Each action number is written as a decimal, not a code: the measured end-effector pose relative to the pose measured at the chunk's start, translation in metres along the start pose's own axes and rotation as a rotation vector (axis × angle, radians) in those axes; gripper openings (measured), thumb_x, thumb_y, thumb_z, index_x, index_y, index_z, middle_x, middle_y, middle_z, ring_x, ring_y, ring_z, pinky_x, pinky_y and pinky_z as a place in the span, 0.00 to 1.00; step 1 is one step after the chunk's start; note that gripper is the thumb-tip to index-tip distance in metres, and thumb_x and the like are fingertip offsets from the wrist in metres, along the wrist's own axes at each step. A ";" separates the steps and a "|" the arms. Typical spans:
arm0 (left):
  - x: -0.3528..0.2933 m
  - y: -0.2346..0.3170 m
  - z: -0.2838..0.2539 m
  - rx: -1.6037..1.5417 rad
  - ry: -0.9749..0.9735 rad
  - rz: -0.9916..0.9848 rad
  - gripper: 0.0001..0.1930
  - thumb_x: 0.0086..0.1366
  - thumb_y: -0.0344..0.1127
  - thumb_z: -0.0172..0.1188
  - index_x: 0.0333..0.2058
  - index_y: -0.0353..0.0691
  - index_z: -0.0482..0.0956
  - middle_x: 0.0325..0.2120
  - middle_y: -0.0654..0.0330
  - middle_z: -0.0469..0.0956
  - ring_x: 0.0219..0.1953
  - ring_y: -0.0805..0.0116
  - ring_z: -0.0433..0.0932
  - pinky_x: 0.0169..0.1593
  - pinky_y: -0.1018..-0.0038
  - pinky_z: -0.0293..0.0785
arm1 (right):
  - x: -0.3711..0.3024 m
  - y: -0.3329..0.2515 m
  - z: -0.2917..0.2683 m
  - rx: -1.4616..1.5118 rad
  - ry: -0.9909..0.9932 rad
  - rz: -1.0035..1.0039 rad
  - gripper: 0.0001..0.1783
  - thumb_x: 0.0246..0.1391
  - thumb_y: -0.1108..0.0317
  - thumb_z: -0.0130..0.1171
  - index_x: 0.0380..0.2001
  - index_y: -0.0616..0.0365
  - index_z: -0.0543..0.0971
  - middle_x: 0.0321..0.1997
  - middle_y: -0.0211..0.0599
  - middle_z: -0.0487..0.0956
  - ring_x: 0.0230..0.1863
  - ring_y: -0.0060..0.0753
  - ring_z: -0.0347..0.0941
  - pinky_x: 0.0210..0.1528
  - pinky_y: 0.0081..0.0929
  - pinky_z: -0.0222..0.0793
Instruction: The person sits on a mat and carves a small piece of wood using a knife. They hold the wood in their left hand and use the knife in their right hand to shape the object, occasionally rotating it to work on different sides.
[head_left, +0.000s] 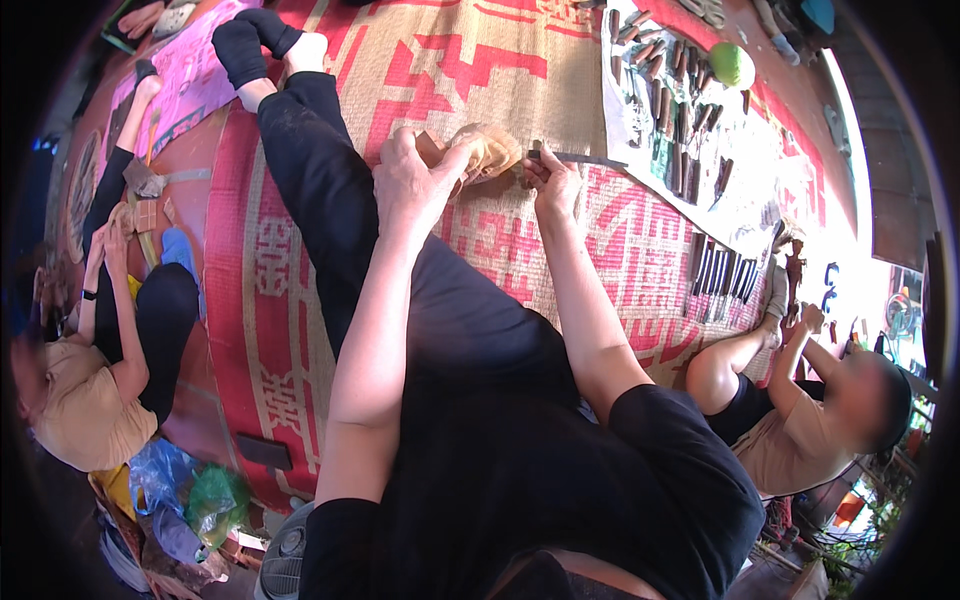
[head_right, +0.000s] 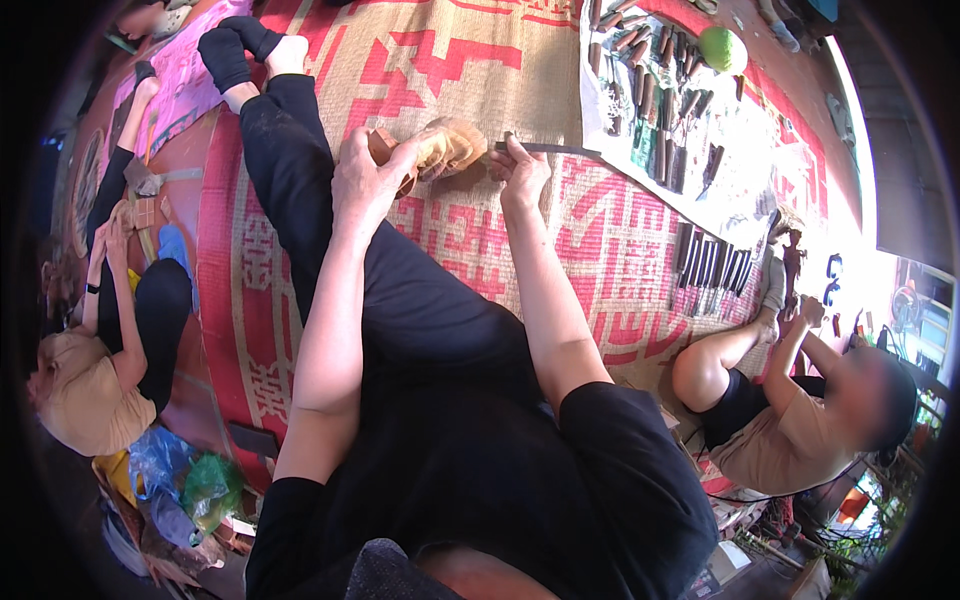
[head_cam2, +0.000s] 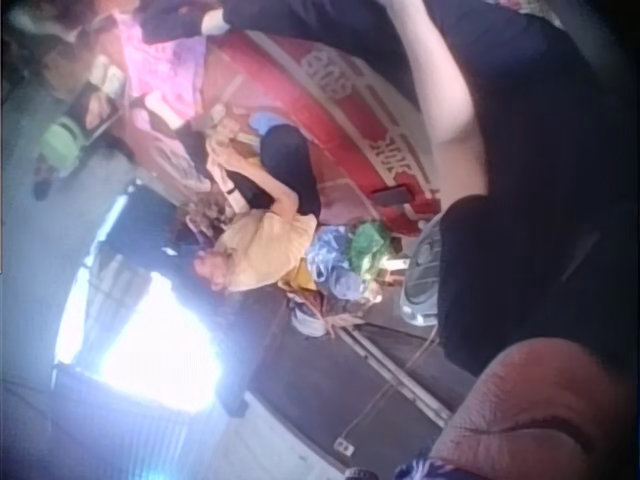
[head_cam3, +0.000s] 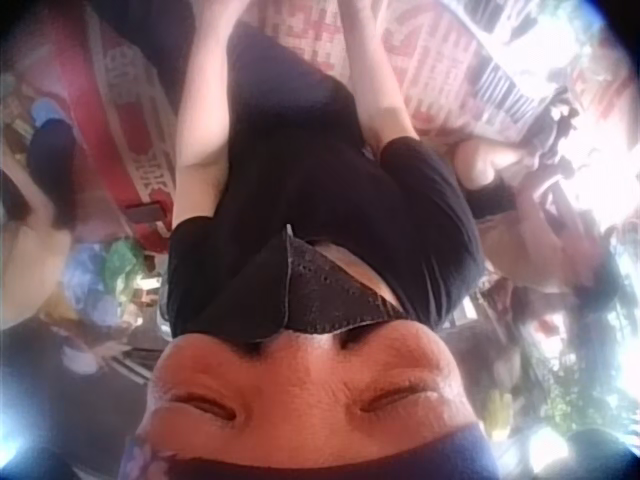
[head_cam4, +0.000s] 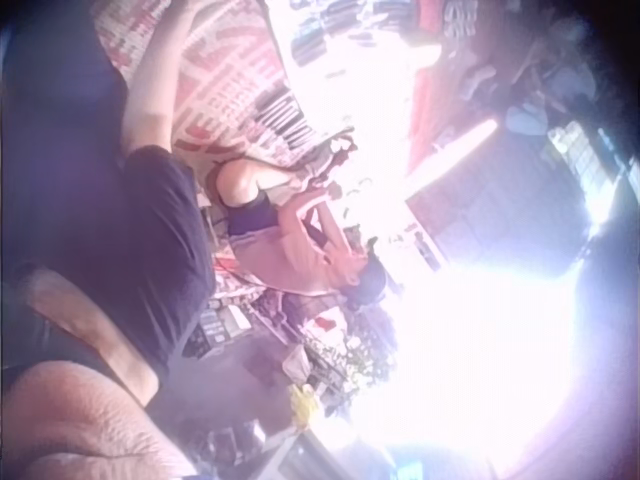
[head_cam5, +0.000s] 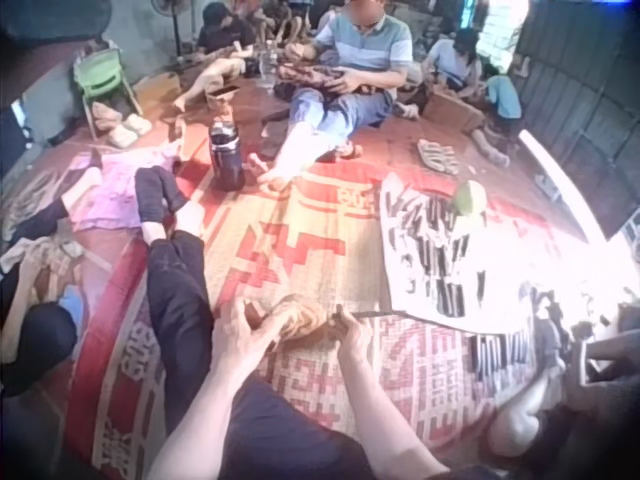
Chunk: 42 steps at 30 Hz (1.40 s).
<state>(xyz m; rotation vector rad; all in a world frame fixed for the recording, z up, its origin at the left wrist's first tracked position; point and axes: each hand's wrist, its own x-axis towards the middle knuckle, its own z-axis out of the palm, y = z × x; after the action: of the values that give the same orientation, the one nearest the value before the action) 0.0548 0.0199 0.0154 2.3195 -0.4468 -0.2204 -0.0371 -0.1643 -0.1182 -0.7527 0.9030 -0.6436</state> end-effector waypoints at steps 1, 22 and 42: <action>-0.001 -0.001 0.000 -0.015 0.000 0.009 0.37 0.51 0.60 0.64 0.46 0.31 0.69 0.42 0.40 0.73 0.41 0.39 0.75 0.47 0.54 0.71 | -0.002 -0.003 -0.002 0.003 -0.022 0.014 0.10 0.54 0.71 0.60 0.36 0.60 0.71 0.31 0.41 0.79 0.28 0.33 0.79 0.29 0.24 0.77; 0.000 0.004 -0.001 0.005 0.005 -0.039 0.35 0.52 0.59 0.63 0.45 0.31 0.69 0.42 0.41 0.73 0.43 0.43 0.75 0.48 0.57 0.71 | -0.013 0.010 0.018 -0.073 -0.136 -0.081 0.08 0.54 0.71 0.61 0.34 0.61 0.73 0.29 0.35 0.78 0.29 0.28 0.77 0.36 0.28 0.79; 0.000 0.006 -0.002 0.054 0.009 -0.040 0.31 0.54 0.57 0.61 0.43 0.33 0.71 0.40 0.45 0.75 0.44 0.49 0.77 0.48 0.60 0.71 | 0.011 0.015 -0.012 0.147 0.012 0.110 0.13 0.56 0.69 0.59 0.39 0.60 0.67 0.31 0.38 0.77 0.37 0.35 0.79 0.37 0.30 0.79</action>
<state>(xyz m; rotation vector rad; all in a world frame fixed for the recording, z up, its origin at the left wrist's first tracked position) 0.0543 0.0170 0.0210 2.3831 -0.4063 -0.2195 -0.0399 -0.1676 -0.1397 -0.5645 0.8912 -0.6104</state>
